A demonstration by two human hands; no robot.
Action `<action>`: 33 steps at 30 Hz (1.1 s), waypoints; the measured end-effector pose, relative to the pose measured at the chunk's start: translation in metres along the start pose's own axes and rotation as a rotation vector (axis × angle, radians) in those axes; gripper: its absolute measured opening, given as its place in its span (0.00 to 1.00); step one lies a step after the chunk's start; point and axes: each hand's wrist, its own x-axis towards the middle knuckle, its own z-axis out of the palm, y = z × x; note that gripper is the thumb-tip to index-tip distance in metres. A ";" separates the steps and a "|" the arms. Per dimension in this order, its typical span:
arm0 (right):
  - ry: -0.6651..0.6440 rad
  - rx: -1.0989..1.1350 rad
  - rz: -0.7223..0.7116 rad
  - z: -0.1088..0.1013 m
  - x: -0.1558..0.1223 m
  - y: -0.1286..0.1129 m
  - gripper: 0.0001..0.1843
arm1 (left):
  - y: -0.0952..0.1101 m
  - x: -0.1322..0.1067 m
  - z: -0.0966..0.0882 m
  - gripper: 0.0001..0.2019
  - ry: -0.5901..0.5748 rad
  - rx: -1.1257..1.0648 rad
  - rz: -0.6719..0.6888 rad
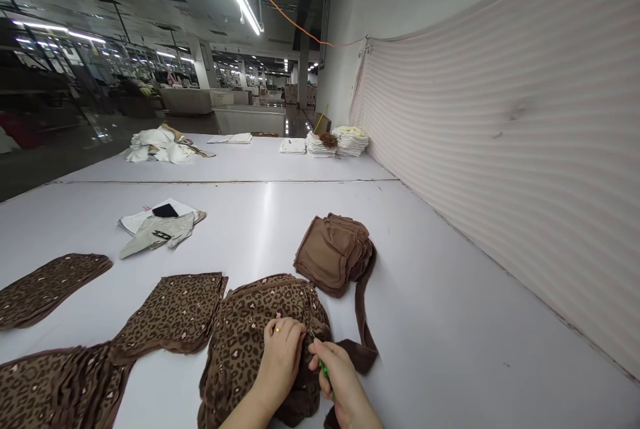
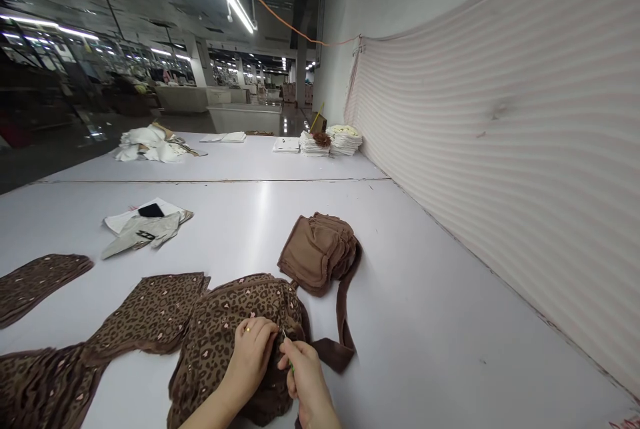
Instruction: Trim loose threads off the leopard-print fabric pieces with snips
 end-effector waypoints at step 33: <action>0.001 -0.042 0.008 0.001 0.003 0.006 0.26 | 0.008 0.002 -0.006 0.09 0.107 -0.046 0.035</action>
